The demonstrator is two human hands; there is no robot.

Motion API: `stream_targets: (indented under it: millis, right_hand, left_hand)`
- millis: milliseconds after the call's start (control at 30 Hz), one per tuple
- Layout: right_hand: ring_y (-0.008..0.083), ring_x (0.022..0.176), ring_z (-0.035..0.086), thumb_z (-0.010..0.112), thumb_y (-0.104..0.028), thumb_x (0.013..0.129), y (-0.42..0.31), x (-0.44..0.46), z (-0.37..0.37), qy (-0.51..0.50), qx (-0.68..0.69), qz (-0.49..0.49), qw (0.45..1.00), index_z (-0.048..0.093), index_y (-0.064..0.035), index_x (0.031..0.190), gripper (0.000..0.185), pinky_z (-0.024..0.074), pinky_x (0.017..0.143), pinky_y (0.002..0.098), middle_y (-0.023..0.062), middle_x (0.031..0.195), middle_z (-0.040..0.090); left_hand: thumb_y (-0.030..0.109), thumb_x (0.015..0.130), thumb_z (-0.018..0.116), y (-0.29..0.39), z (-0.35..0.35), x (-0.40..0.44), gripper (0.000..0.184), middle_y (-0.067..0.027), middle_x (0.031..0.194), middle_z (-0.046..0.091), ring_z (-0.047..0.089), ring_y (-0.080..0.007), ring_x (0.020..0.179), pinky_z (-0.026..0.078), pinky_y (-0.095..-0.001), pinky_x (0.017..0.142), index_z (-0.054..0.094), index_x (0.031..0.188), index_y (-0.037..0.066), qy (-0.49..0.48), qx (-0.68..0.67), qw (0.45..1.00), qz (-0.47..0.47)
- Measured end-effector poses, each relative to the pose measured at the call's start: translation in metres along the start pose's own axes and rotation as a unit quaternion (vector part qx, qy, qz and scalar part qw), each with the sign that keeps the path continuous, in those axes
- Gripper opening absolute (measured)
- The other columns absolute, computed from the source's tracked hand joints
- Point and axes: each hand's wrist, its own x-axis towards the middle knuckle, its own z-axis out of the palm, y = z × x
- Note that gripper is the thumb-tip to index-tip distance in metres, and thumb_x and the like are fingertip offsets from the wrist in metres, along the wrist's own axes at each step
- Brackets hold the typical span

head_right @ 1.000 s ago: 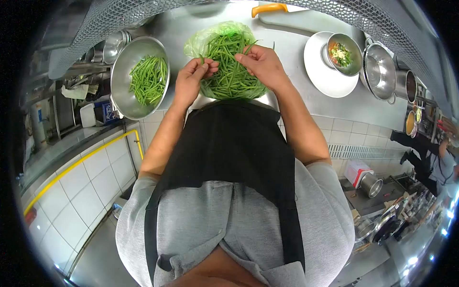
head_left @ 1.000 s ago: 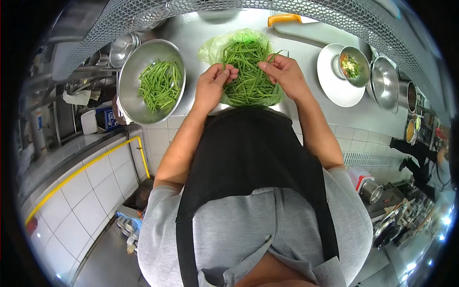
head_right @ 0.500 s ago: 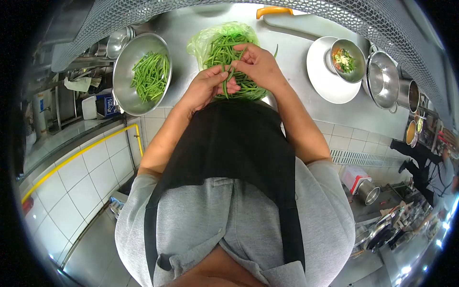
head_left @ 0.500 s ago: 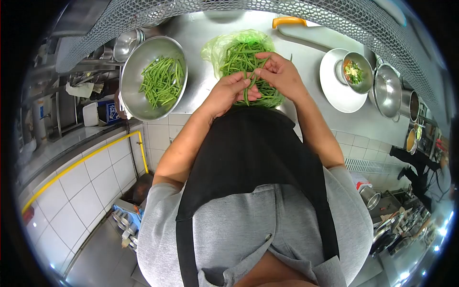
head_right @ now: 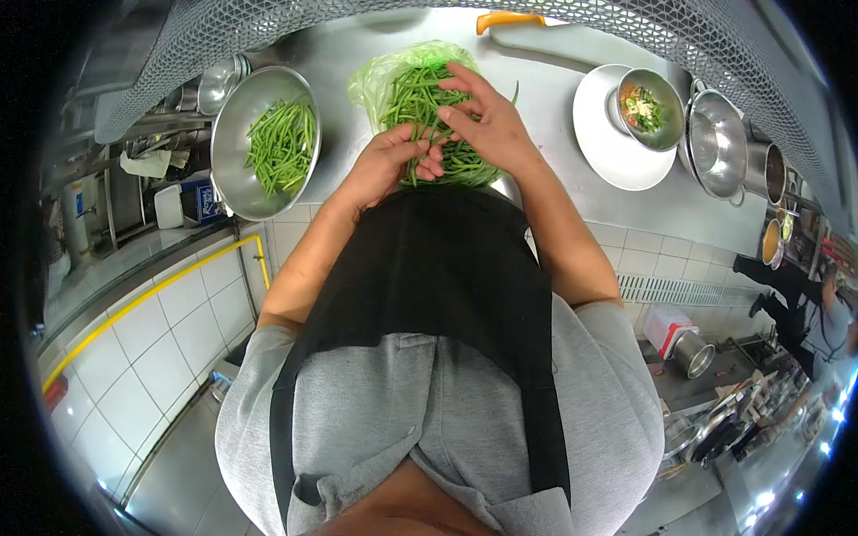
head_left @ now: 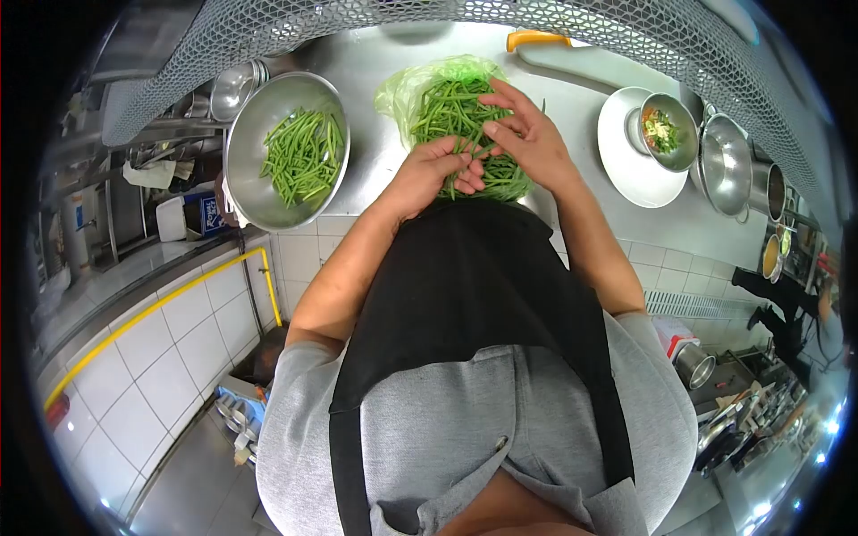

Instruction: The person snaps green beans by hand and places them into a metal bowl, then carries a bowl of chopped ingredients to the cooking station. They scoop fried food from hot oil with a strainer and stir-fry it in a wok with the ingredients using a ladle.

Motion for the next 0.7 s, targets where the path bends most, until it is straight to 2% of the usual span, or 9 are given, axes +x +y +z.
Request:
stream_targets:
  millis: [100, 200, 300, 400, 500, 600, 700]
  right_hand:
    - [0.0122, 0.098, 0.065, 0.054, -0.016, 0.109, 0.016, 0.001, 0.001, -0.102, -0.022, 0.034, 0.994, 0.057, -0.0029, 0.144, 0.037, 0.0566, 0.081, 0.0285, 0.0095, 0.127, 0.067]
    - [0.0136, 0.1, 0.066, 0.053, -0.022, 0.11, 0.009, -0.005, 0.009, -0.15, -0.04, 0.098, 0.983, 0.06, -0.0012, 0.14, 0.037, 0.0574, 0.082, 0.0297, 0.0088, 0.123, 0.07]
    - [0.0129, 0.099, 0.066, 0.052, -0.023, 0.11, 0.019, 0.0, 0.008, -0.098, -0.042, 0.008, 0.994, 0.06, -0.0006, 0.139, 0.037, 0.0566, 0.084, 0.0286, 0.0074, 0.12, 0.071]
    - [0.0115, 0.098, 0.066, 0.055, -0.02, 0.109, 0.011, 0.0, -0.001, -0.081, 0.002, 0.007, 0.997, 0.06, -0.0009, 0.139, 0.037, 0.0561, 0.084, 0.0269, 0.0073, 0.121, 0.07]
    - [0.0085, 0.097, 0.064, 0.059, -0.013, 0.106, 0.007, -0.003, -0.011, -0.064, -0.05, 0.017, 0.997, 0.064, -0.0019, 0.135, 0.031, 0.0537, 0.082, 0.0251, 0.006, 0.114, 0.071]
    - [0.0057, 0.086, 0.063, 0.063, -0.007, 0.102, 0.014, -0.005, -0.022, -0.102, -0.163, 0.062, 0.98, 0.07, -0.0006, 0.122, 0.022, 0.052, 0.075, 0.0233, 0.0016, 0.1, 0.072]
    - [0.005, 0.074, 0.06, 0.07, -0.012, 0.096, 0.013, -0.012, -0.015, -0.072, -0.166, 0.056, 0.982, 0.074, -0.0022, 0.108, 0.016, 0.0494, 0.068, 0.0244, -0.001, 0.079, 0.07]
  left_hand:
    - [0.021, 0.109, 0.052, 0.0, 0.003, 0.0, 0.023, -0.0059, 0.093, 0.067, 0.068, -0.0171, 0.084, 0.055, -0.0306, 0.076, 0.065, 0.112, 0.002, -0.012, 0.004, 1.0, -0.014]
    - [0.022, 0.11, 0.053, 0.0, 0.005, 0.001, 0.023, -0.0033, 0.089, 0.063, 0.062, -0.0134, 0.076, 0.049, -0.0275, 0.068, 0.065, 0.114, 0.003, -0.026, 0.063, 0.997, 0.025]
    - [0.025, 0.11, 0.054, 0.006, 0.01, -0.005, 0.023, 0.0, 0.085, 0.059, 0.053, -0.0098, 0.069, 0.043, -0.0252, 0.062, 0.065, 0.111, 0.004, 0.0, 0.056, 0.998, 0.0]
    - [0.026, 0.11, 0.055, 0.001, 0.001, -0.003, 0.023, 0.003, 0.085, 0.053, 0.045, -0.0062, 0.066, 0.037, -0.0228, 0.059, 0.063, 0.116, 0.005, 0.009, 0.074, 0.997, -0.014]
    - [0.025, 0.11, 0.056, 0.002, 0.003, -0.005, 0.021, 0.0041, 0.085, 0.052, 0.043, -0.0051, 0.064, 0.035, -0.0217, 0.057, 0.063, 0.115, 0.006, 0.02, 0.014, 1.0, -0.014]
    - [0.025, 0.109, 0.057, 0.0, -0.001, -0.005, 0.02, 0.004, 0.085, 0.053, 0.043, -0.005, 0.065, 0.035, -0.0213, 0.058, 0.064, 0.113, 0.006, 0.024, 0.041, 0.999, -0.009]
    - [0.027, 0.109, 0.058, -0.001, -0.001, -0.003, 0.021, 0.0049, 0.082, 0.052, 0.042, -0.0046, 0.065, 0.034, -0.0211, 0.058, 0.065, 0.111, 0.007, 0.033, 0.093, 0.995, -0.009]
